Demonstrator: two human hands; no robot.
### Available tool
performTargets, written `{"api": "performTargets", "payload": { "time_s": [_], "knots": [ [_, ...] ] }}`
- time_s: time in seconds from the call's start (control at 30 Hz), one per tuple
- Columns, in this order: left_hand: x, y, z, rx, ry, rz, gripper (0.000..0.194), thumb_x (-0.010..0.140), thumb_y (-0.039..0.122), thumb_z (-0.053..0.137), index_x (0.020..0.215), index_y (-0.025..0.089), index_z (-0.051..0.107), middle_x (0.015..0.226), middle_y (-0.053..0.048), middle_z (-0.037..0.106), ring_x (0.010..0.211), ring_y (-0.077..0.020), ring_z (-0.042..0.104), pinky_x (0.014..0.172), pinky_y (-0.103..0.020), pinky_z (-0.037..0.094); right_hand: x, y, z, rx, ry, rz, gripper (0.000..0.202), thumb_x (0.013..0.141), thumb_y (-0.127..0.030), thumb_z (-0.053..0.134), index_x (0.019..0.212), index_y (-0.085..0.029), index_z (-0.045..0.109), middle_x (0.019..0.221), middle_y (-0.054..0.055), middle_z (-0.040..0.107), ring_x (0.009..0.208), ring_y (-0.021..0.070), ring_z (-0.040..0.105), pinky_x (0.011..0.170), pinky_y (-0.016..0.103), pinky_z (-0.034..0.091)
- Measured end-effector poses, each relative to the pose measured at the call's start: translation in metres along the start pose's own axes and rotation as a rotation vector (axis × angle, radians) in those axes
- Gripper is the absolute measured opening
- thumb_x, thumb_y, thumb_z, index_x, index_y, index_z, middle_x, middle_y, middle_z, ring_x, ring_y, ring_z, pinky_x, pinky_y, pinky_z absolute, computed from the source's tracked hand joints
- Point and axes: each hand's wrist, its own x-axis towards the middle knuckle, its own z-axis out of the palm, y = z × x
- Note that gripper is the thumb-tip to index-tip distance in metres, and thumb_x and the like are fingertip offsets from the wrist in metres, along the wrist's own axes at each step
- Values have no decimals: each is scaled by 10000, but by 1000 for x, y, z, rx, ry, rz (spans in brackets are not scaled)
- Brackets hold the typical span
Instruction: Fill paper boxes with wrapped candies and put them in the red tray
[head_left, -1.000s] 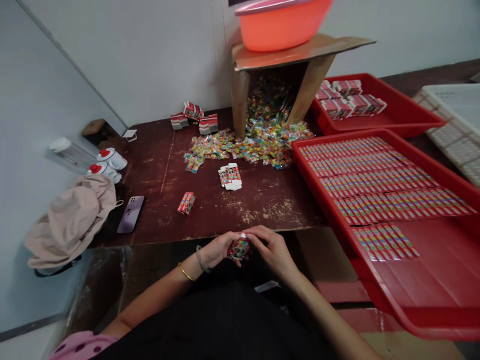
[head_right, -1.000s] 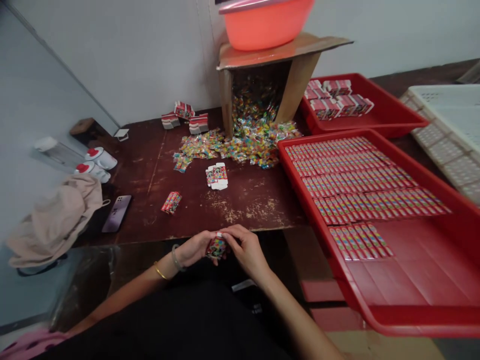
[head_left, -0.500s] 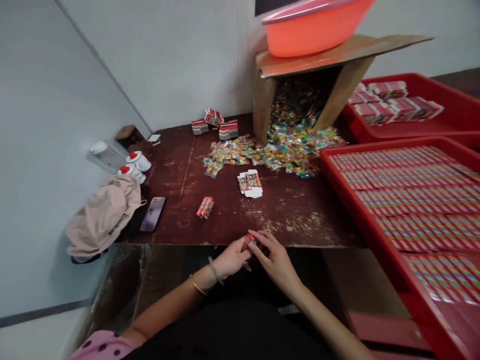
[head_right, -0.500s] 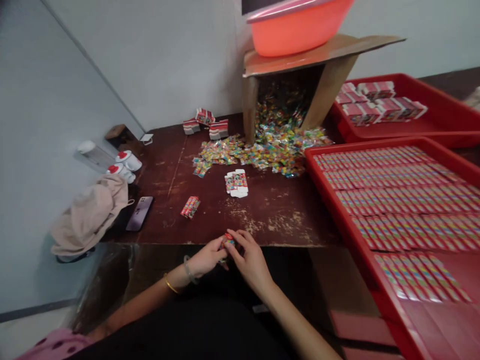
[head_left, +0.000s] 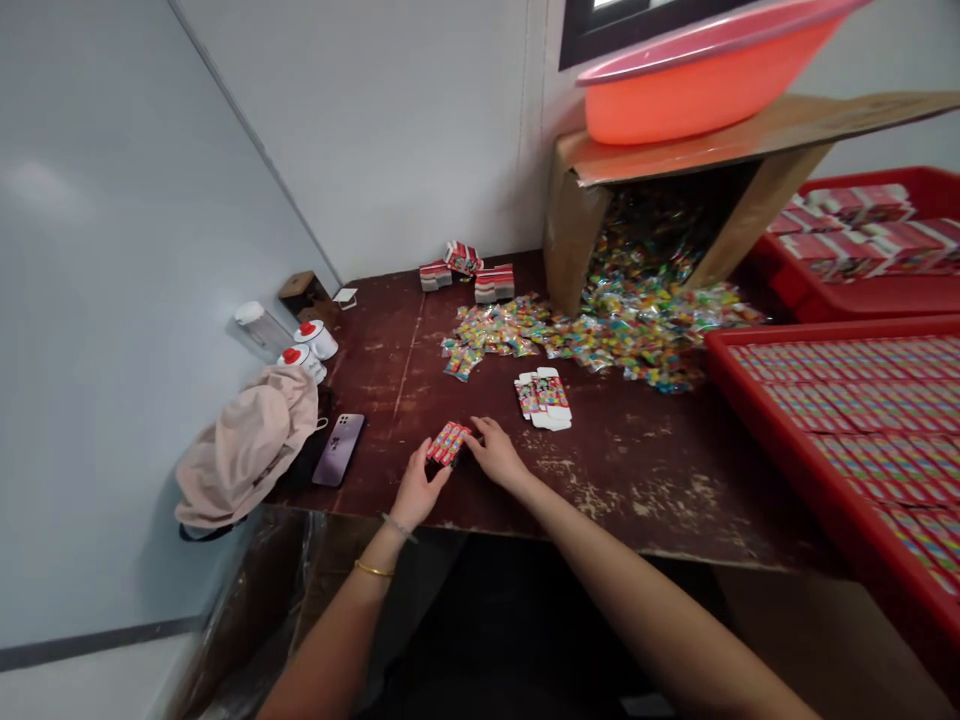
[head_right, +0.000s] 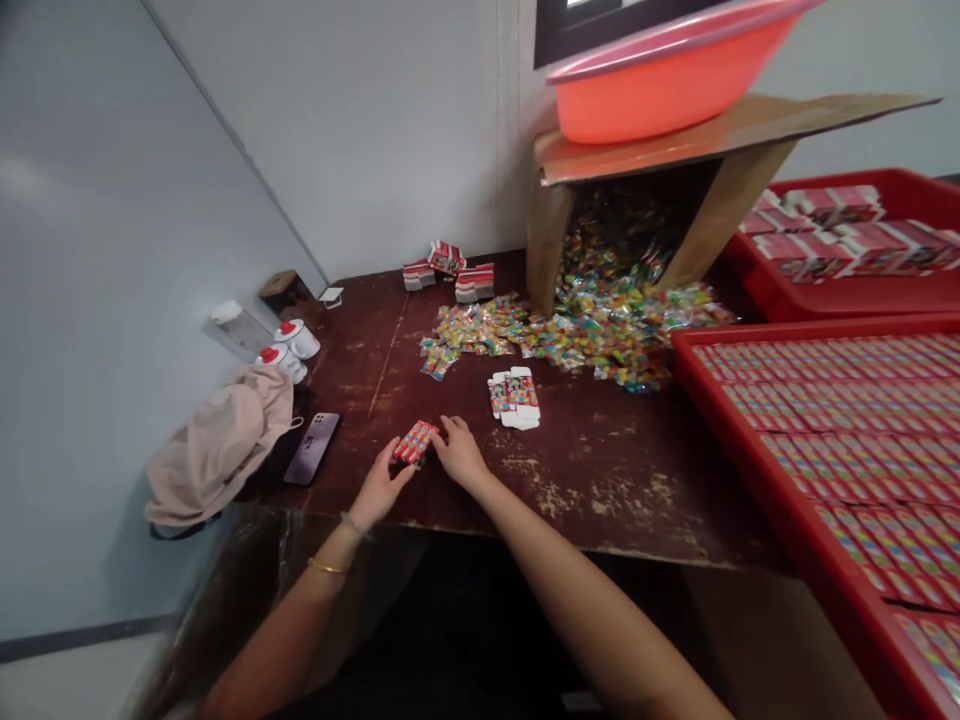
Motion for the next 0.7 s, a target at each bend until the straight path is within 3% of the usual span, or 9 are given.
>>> {"api": "performTargets", "payload": {
  "time_s": [0.1, 0.2, 0.3, 0.37, 0.43, 0.53, 0.6, 0.7],
  "knots": [
    [-2, -3, 4, 53, 49, 27, 659, 805, 342, 573, 1389, 152, 332, 1359, -172, 444, 1285, -270, 416, 1058, -442, 348, 5, 13, -22, -110, 51, -54, 366, 848, -275, 527, 1182, -169, 632, 1275, 124, 549, 935, 184, 617, 915, 338, 468],
    [-5, 4, -1, 154, 169, 102, 623, 830, 333, 533, 1392, 156, 330, 1381, -172, 402, 1324, -278, 366, 1091, -470, 311, 12, 39, -65, -248, 150, -64, 352, 863, -234, 492, 1184, -185, 627, 1312, 122, 518, 1171, 255, 497, 1020, 418, 376],
    [-11, 23, -6, 195, 300, 188, 557, 853, 320, 499, 1379, 195, 366, 1417, -138, 368, 1350, -269, 323, 1124, -478, 262, 21, 63, -108, -382, 198, -63, 374, 846, -224, 535, 1207, -155, 606, 1328, 172, 515, 1191, 323, 462, 990, 501, 364],
    [-18, 39, -1, 146, 287, 241, 507, 864, 312, 484, 1358, 228, 409, 1418, -112, 380, 1341, -261, 341, 1125, -477, 261, 25, 71, -130, -451, 164, -103, 341, 821, -232, 594, 1148, -147, 640, 1261, 167, 583, 1137, 313, 506, 954, 465, 401],
    [-27, 55, 11, 39, 187, 270, 444, 863, 318, 491, 1302, 254, 486, 1405, -91, 412, 1323, -260, 370, 1106, -468, 296, 28, 72, -145, -502, 119, -160, 231, 833, -232, 597, 1034, -163, 689, 1145, 127, 663, 1045, 256, 566, 924, 382, 434],
    [-38, 78, 40, -204, -91, 189, 348, 836, 375, 549, 1152, 246, 616, 1334, -92, 505, 1248, -271, 458, 1034, -434, 388, 18, 60, -160, -556, 114, -219, 194, 891, -204, 519, 917, -177, 709, 1001, 101, 710, 912, 205, 605, 863, 321, 459],
    [-40, 89, 59, -428, -295, 32, 379, 802, 432, 602, 1116, 222, 638, 1260, -107, 572, 1164, -267, 527, 997, -418, 418, -4, 47, -161, -581, 154, -233, 229, 916, -198, 472, 949, -176, 698, 1005, 109, 704, 909, 212, 603, 852, 340, 460],
    [-35, 98, 81, -861, -536, -273, 540, 771, 517, 622, 1209, 204, 576, 1209, -128, 610, 1064, -246, 590, 950, -411, 445, -66, 28, -141, -582, 180, -310, 242, 933, -204, 443, 1025, -227, 666, 1060, 76, 693, 924, 199, 611, 856, 348, 457]
  ]
}}
